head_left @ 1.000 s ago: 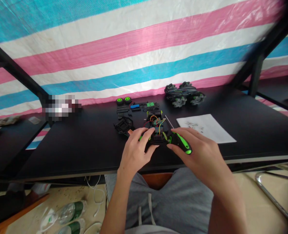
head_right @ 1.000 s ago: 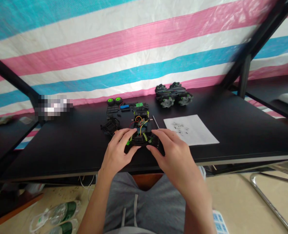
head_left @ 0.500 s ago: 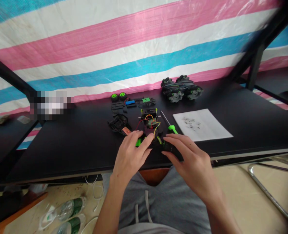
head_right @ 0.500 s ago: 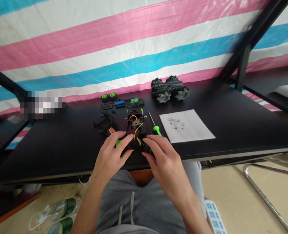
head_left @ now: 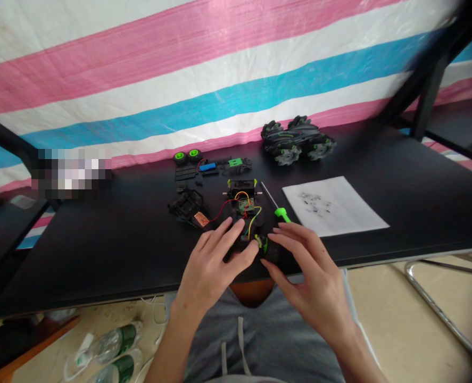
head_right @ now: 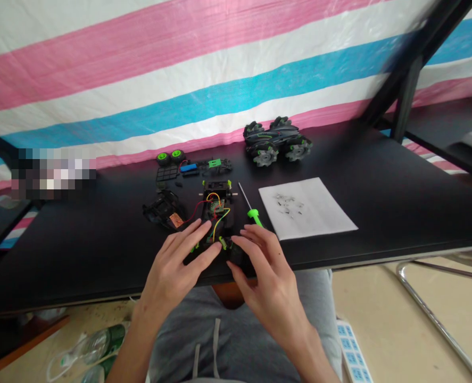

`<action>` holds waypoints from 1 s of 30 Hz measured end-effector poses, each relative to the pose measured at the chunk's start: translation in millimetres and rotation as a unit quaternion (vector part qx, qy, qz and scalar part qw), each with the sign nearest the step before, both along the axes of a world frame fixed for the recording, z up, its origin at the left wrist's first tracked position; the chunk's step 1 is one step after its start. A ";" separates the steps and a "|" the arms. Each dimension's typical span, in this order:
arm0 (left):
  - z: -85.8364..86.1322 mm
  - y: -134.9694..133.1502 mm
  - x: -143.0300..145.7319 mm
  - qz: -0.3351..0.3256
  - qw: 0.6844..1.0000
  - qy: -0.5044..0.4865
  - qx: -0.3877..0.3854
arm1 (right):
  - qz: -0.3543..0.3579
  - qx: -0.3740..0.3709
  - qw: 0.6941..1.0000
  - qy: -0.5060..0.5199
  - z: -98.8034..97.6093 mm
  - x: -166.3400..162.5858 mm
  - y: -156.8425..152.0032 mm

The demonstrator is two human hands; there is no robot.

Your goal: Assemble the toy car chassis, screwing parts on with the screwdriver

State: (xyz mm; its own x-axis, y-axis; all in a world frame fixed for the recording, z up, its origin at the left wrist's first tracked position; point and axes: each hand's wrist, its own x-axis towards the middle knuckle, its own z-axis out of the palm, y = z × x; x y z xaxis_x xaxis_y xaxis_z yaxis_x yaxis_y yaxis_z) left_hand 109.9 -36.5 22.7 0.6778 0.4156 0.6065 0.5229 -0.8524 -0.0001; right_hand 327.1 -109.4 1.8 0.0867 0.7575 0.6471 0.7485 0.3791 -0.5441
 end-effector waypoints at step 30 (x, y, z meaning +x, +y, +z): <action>2.8 -3.9 5.1 0.039 0.991 -0.091 -0.093 | 0.082 -0.032 0.985 -0.150 3.1 0.7 0.2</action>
